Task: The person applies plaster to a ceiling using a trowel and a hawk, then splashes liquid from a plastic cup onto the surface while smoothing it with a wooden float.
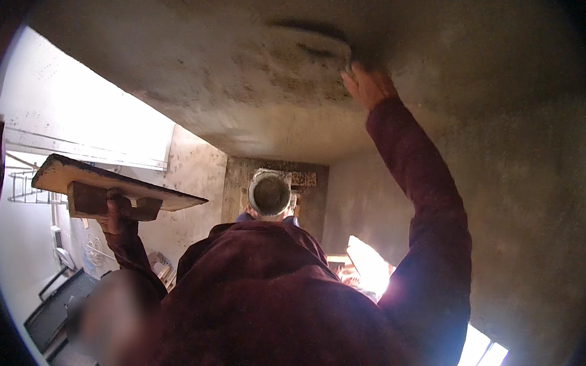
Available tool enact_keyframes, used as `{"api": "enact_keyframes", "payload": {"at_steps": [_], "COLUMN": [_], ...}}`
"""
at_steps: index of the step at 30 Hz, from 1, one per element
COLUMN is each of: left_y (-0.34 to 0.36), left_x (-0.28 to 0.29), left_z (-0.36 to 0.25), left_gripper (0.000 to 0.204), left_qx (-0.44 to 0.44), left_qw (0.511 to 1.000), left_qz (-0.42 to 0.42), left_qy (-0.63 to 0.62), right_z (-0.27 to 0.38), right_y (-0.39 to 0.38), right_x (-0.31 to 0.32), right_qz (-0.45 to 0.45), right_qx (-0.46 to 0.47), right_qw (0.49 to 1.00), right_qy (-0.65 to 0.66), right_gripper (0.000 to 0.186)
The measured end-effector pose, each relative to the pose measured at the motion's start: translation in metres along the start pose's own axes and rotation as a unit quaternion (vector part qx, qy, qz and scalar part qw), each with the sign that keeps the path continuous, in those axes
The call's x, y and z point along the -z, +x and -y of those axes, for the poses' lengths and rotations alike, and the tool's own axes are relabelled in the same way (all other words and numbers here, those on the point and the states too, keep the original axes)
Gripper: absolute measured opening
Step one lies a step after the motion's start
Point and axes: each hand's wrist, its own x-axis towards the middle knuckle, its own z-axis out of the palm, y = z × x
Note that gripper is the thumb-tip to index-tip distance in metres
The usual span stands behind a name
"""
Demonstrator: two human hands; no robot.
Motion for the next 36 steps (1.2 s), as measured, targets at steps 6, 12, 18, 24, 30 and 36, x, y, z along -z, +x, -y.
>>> {"api": "enact_keyframes", "payload": {"at_steps": [6, 12, 18, 24, 30, 36], "left_y": [-0.002, -0.006, -0.005, -0.012, -0.007, -0.004], "left_x": [-0.020, -0.009, -0.013, -0.016, -0.020, -0.030], "left_z": [-0.003, 0.000, 0.006, 0.004, 0.001, -0.008], "left_gripper": [0.037, 0.041, 0.047, 0.045, 0.038, 0.044], "left_qx": [-0.009, -0.027, -0.040, -0.037, -0.005, -0.062], "left_qw": [1.000, 0.999, 0.999, 0.999, 1.000, 0.996], "left_qz": [-0.006, 0.018, -0.020, 0.013, -0.007, 0.008], "left_qy": [-0.009, -0.007, 0.029, 0.008, -0.006, 0.071], "right_z": [0.013, 0.020, 0.014, 0.011, 0.010, 0.010], "right_y": [0.012, 0.006, 0.008, -0.007, -0.003, -0.020], "right_x": [0.005, -0.002, -0.012, -0.026, -0.030, -0.051], "right_qz": [0.047, -0.029, -0.004, 0.005, -0.002, 0.052], "right_qx": [-0.047, 0.034, -0.028, 0.016, -0.013, 0.012], "right_qw": [0.996, 0.999, 0.997, 1.000, 0.999, 0.998], "right_qy": [0.064, 0.010, 0.067, -0.010, 0.053, -0.015], "right_gripper": [0.033, 0.033, 0.034, 0.035, 0.035, 0.038]}}
